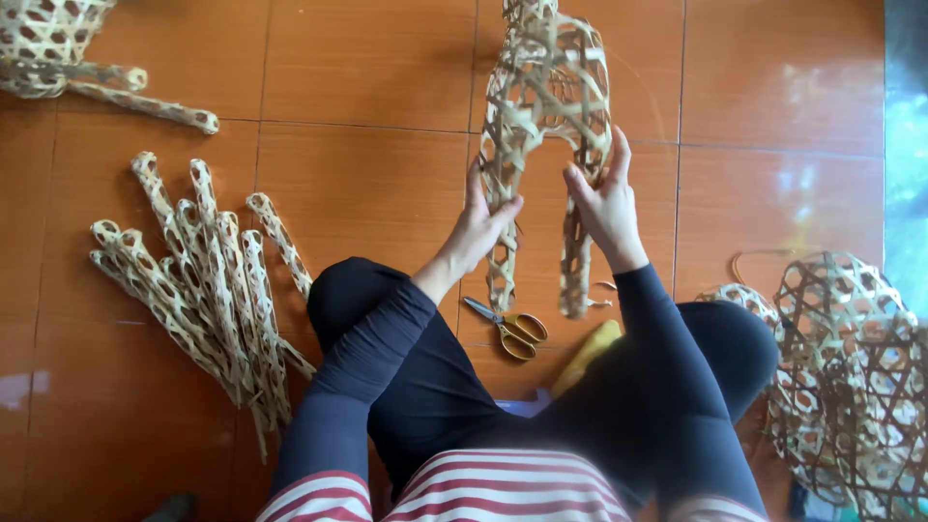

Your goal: Weaving and assembling decorative bamboo horse figurines from thin strips.

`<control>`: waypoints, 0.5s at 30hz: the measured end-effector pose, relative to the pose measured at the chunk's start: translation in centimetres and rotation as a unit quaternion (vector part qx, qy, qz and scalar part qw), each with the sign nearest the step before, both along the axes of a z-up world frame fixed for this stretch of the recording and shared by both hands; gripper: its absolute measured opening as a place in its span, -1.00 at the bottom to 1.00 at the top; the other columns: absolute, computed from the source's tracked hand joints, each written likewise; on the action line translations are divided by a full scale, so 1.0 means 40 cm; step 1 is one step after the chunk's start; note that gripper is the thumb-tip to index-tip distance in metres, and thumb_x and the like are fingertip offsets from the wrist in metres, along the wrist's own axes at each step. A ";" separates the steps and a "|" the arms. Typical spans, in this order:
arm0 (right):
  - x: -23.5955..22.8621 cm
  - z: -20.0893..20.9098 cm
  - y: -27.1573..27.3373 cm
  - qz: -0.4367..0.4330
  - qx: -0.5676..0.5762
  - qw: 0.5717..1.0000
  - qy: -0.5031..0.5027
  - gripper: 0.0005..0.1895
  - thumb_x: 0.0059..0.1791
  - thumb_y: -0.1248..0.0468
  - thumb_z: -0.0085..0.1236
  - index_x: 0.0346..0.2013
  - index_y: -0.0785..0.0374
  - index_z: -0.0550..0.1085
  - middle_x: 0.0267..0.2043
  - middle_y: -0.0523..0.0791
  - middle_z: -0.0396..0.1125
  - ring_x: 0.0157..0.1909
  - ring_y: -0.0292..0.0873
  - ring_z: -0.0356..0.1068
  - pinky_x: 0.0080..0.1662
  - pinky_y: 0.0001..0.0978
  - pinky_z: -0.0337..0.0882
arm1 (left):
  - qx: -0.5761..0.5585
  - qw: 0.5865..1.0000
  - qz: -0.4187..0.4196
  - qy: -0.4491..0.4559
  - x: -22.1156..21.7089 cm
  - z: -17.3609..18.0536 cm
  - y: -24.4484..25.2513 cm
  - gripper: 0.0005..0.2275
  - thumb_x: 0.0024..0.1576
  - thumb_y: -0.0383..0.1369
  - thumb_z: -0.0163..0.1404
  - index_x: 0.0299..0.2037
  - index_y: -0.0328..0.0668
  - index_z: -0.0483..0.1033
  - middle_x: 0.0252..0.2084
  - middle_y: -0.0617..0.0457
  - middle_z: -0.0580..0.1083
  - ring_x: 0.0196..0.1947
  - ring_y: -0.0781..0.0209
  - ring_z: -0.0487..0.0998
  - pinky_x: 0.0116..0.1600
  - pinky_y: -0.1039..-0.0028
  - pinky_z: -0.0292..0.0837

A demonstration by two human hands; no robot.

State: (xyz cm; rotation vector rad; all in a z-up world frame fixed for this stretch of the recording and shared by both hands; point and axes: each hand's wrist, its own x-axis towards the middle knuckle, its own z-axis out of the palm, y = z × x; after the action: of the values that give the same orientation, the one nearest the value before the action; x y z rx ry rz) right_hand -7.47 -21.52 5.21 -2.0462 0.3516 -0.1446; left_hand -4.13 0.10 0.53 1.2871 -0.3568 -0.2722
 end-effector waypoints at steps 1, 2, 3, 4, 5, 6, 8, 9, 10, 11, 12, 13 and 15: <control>0.002 -0.034 -0.013 0.006 0.032 0.999 -0.033 -0.22 0.10 0.13 0.19 0.49 0.17 0.00 -0.22 -0.03 0.48 -0.22 -0.22 0.49 -0.16 -0.37 0.47 | 0.023 0.995 -0.026 0.095 -0.016 0.035 -0.002 -0.21 0.33 -0.43 -0.01 0.53 0.16 -0.46 0.26 -0.09 0.29 -0.12 0.02 0.49 -0.06 0.11 0.57; 0.004 -0.068 -0.026 0.012 0.064 0.996 -0.065 -0.21 0.13 0.16 0.18 0.53 0.15 -0.05 -0.19 -0.03 0.45 -0.21 -0.22 0.46 -0.14 -0.36 0.47 | 0.046 0.980 -0.054 0.188 -0.031 0.071 -0.003 -0.17 0.24 -0.41 -0.03 0.52 0.20 -0.50 0.26 -0.11 0.27 -0.37 -0.11 0.53 -0.27 0.00 0.59; -0.002 -0.067 -0.023 0.007 0.065 0.996 -0.065 -0.21 0.13 0.16 0.18 0.53 0.15 -0.05 -0.19 -0.03 0.45 -0.21 -0.22 0.46 -0.14 -0.36 0.47 | 0.049 0.979 -0.059 0.188 -0.017 0.051 0.004 -0.17 0.24 -0.41 -0.03 0.52 0.20 -0.50 0.26 -0.11 0.27 -0.37 -0.11 0.53 -0.27 0.00 0.59; -0.007 -0.065 -0.018 0.012 0.079 0.994 -0.068 -0.23 0.15 0.16 0.15 0.55 0.12 -0.03 -0.20 -0.05 0.43 -0.23 -0.23 0.45 -0.15 -0.36 0.47 | 0.063 0.991 -0.045 0.109 -0.002 0.032 0.012 -0.10 0.24 -0.38 0.03 0.50 0.18 -0.59 0.34 -0.20 0.29 -0.12 -0.06 0.55 -0.03 0.03 0.60; -0.010 -0.063 -0.013 0.020 0.093 0.993 -0.069 -0.25 0.17 0.17 0.12 0.58 0.09 -0.02 -0.21 -0.08 0.42 -0.24 -0.23 0.43 -0.15 -0.35 0.48 | 0.075 0.996 -0.029 0.030 0.012 0.012 0.021 -0.02 0.24 -0.35 0.09 0.48 0.17 -0.68 0.42 -0.28 0.30 0.13 -0.01 0.56 0.22 0.06 0.61; -0.015 -0.051 -0.002 0.018 0.094 0.993 -0.068 -0.25 0.17 0.17 0.12 0.58 0.09 -0.02 -0.21 -0.08 0.42 -0.24 -0.23 0.43 -0.15 -0.35 0.48 | 0.076 0.996 -0.031 0.031 0.022 0.028 0.020 -0.02 0.24 -0.35 0.09 0.48 0.17 -0.68 0.42 -0.28 0.30 0.13 -0.01 0.56 0.22 0.06 0.61; -0.027 -0.030 0.025 0.027 0.047 0.998 -0.030 -0.26 0.17 0.15 0.07 0.56 0.07 -0.05 -0.30 -0.12 0.43 -0.33 -0.26 0.44 -0.21 -0.38 0.48 | 0.056 0.998 0.018 -0.014 0.036 0.058 0.022 0.05 0.23 -0.39 0.21 0.53 0.19 -0.65 0.51 -0.30 0.19 0.37 0.01 0.46 0.38 0.11 0.39; -0.026 -0.024 0.033 0.028 0.048 0.998 -0.027 -0.26 0.17 0.15 0.07 0.56 0.07 -0.05 -0.30 -0.12 0.43 -0.33 -0.26 0.44 -0.21 -0.38 0.48 | 0.058 0.998 0.019 -0.011 0.034 0.061 0.014 0.05 0.23 -0.39 0.21 0.53 0.19 -0.65 0.51 -0.30 0.19 0.37 0.01 0.46 0.38 0.11 0.39; -0.025 -0.018 0.040 0.025 0.065 0.997 -0.019 -0.26 0.16 0.14 0.05 0.55 0.08 -0.07 -0.31 -0.14 0.42 -0.35 -0.27 0.43 -0.24 -0.39 0.48 | 0.094 0.991 0.054 -0.079 0.033 0.064 0.005 0.07 0.13 -0.45 0.28 0.53 0.17 -0.54 0.53 -0.29 0.08 0.38 -0.04 0.40 0.39 0.13 0.40; -0.029 -0.014 0.046 0.020 0.082 0.996 -0.010 -0.26 0.16 0.14 0.02 0.54 0.09 -0.10 -0.32 -0.15 0.41 -0.36 -0.29 0.42 -0.27 -0.41 0.48 | 0.130 0.977 0.087 -0.145 0.027 0.065 -0.006 0.10 0.03 -0.51 0.34 0.53 0.14 -0.43 0.55 -0.29 -0.03 0.39 -0.09 0.35 0.41 0.15 0.41; -0.031 -0.020 0.044 0.019 0.084 0.996 -0.006 -0.26 0.16 0.14 0.02 0.54 0.09 -0.10 -0.32 -0.15 0.41 -0.36 -0.29 0.42 -0.27 -0.41 0.48 | 0.132 0.978 0.086 -0.141 0.022 0.069 -0.006 0.10 0.03 -0.51 0.34 0.53 0.14 -0.43 0.55 -0.29 -0.03 0.39 -0.09 0.35 0.41 0.15 0.41; -0.027 -0.027 0.044 0.005 0.131 0.991 -0.017 -0.30 0.17 0.13 0.01 0.51 0.11 -0.07 -0.29 -0.17 0.38 -0.36 -0.31 0.40 -0.30 -0.42 0.48 | 0.141 0.977 0.077 -0.142 0.024 0.074 -0.006 0.10 0.03 -0.53 0.33 0.54 0.11 -0.43 0.56 -0.27 0.00 0.42 -0.07 0.34 0.42 0.22 0.42; -0.022 -0.021 0.043 -0.012 0.179 0.983 -0.027 -0.34 0.18 0.12 -0.01 0.49 0.13 -0.04 -0.27 -0.18 0.34 -0.35 -0.32 0.38 -0.33 -0.43 0.49 | 0.152 0.976 0.065 -0.142 0.021 0.084 -0.007 0.10 0.04 -0.55 0.33 0.55 0.09 -0.44 0.57 -0.25 0.02 0.44 -0.05 0.34 0.43 0.28 0.42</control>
State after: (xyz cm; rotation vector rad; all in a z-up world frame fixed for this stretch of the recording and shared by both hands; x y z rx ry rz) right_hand -8.33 -19.80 4.38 -1.6798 0.3412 -0.1389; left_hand -3.29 -0.19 3.89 1.6501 -0.4848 -0.0280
